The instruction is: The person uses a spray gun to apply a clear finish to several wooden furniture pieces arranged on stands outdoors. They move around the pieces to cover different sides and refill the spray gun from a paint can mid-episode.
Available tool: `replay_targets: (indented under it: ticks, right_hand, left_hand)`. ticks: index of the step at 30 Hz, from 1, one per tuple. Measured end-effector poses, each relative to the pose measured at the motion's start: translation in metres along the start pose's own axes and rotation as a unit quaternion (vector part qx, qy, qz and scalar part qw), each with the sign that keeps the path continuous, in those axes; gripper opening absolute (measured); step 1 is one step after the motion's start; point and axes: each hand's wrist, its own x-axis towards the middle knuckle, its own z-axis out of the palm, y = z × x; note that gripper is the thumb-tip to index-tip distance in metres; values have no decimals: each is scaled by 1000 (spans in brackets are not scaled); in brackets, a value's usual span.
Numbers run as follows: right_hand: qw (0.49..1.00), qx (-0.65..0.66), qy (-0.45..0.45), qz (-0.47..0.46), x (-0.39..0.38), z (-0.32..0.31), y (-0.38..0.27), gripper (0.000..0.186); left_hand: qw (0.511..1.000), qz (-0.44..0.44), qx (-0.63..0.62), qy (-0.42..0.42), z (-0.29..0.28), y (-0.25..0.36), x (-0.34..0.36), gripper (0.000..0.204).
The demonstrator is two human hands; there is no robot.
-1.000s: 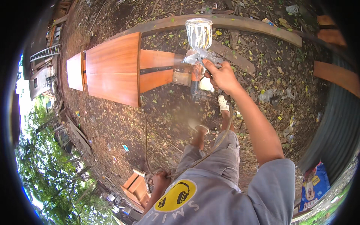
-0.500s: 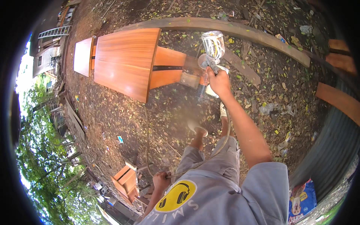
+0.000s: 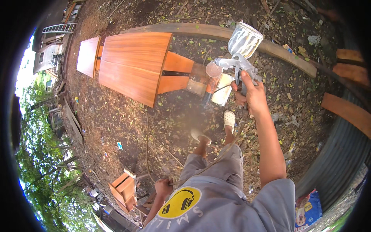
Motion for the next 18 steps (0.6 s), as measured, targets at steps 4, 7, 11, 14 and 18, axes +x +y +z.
replay_targets:
  ticks: [4,7,11,14,18]
  right_hand:
    - [993,-85,81,16,39,5,21,28]
    - [982,-153,100,38,63,17,41,34]
    - [929,-323,178,-20,96,17,91,45]
    - [878,-417,214,-93,92,13,117,50]
    - [871,-410,229,-143,32,46,130,41]
  left_hand:
    - [1000,13,-11,14,0,-2,9,34]
    - [1000,15,-14,14,-7,-4,14,34]
    - [1000,3,-23,9,-6,-23,14,33]
    - [999,-12,-34,9,-1,-41,10,31]
    - [997,-54,-48,-3,20,-77,-7,28]
